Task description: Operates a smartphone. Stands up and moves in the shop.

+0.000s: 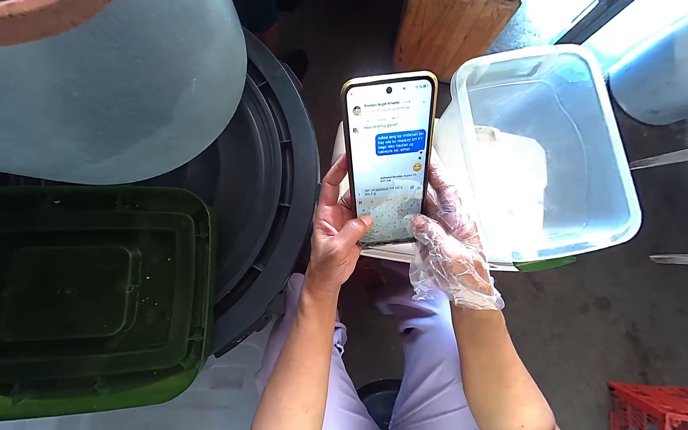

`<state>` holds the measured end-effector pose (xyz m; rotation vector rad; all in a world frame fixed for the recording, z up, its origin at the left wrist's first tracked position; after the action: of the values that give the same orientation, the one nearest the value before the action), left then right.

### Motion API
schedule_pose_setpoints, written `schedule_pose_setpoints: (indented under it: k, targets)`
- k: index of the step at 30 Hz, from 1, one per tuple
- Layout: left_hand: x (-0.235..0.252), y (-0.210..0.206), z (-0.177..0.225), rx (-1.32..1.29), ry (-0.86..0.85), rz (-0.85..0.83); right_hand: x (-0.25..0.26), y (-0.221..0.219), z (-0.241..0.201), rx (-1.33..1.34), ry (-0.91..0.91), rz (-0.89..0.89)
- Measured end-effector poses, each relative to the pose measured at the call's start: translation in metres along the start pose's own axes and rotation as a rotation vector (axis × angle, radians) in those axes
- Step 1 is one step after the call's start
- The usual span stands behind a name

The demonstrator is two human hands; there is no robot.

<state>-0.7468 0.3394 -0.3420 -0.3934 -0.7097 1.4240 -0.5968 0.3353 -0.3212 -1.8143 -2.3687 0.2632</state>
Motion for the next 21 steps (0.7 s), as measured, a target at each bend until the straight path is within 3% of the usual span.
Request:
schedule_pose_setpoints:
  k: [21]
  targets:
    - [-0.0006, 0.0007, -0.0016, -0.007, -0.024, -0.031, 0.0006, -0.0016, 0.0008, -0.004, 0.002, 0.088]
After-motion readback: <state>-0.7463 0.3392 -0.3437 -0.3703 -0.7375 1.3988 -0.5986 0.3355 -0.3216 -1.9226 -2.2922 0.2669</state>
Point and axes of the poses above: each hand's wrist, its own x-axis towards the middle knuckle, its own y-axis out of the back of the hand, z = x × y, the point moved 3 cm from there along x, towards the middle knuckle, and after that the axes turned 6 degrees about -y, right-handed, at the moved point
